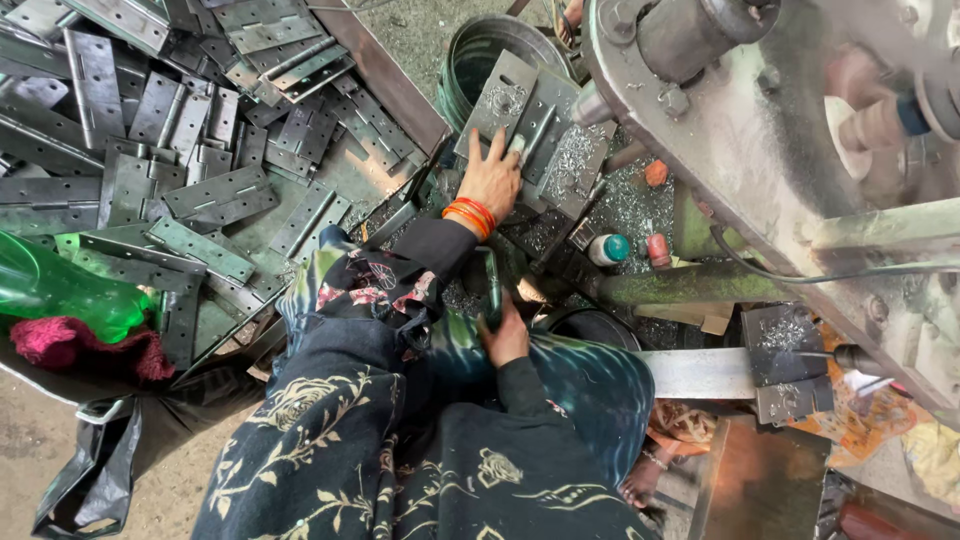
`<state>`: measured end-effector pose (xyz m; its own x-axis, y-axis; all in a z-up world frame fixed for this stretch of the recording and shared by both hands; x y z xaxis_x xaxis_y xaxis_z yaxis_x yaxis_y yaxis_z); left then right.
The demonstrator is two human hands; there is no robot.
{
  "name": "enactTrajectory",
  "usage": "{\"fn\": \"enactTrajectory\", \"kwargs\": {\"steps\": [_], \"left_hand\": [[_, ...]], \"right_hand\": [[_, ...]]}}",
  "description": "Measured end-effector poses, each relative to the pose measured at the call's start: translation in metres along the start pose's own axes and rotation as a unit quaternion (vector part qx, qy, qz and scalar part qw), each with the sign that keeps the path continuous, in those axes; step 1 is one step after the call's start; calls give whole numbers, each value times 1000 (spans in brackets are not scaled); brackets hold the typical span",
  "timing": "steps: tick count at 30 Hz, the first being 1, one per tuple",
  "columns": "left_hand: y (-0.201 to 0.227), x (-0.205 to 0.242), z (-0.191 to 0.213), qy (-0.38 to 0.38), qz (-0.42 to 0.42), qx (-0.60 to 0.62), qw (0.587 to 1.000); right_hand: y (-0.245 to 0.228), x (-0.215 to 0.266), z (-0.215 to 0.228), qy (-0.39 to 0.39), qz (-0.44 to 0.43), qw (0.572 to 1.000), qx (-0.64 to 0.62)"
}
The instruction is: The person sits on the floor and operates a metalworking machine, likely a drill press, to process metal plates. They pick up metal plates from a pile, place them under the machine's press, and operate the lever to process the metal before discarding the finished pieces.
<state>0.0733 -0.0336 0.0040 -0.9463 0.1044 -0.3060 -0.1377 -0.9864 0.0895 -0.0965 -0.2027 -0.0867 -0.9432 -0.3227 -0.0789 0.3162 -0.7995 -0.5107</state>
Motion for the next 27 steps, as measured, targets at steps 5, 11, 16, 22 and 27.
{"fn": "enactTrajectory", "kwargs": {"steps": [5, 11, 16, 22, 27], "left_hand": [[4, 18, 11, 35, 10, -40, 999], [5, 31, 5, -106, 10, 28, 994], [0, 3, -1, -14, 42, 29, 999], [1, -9, -11, -50, 25, 25, 998], [-3, 9, -4, -84, 20, 33, 996]], "right_hand": [[29, 15, -14, -38, -51, 998, -17], [-6, -24, 22, -112, -30, 991, 60], [-35, -49, 59, -178, -89, 970, 139], [-1, -9, 7, -96, -61, 992, 51], [31, 3, -24, -42, -15, 999, 6]]}}
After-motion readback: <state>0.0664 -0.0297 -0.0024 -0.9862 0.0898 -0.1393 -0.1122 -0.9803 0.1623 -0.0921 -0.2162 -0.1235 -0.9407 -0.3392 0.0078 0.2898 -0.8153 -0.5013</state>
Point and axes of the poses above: each hand's wrist, its own x-axis away from the middle knuckle, its own z-axis out of the back of the hand, y = z × x, the point moved 9 cm from there along -x, towards the middle knuckle, and after that the axes turned 1 degree about z, right-handed, at the moved point
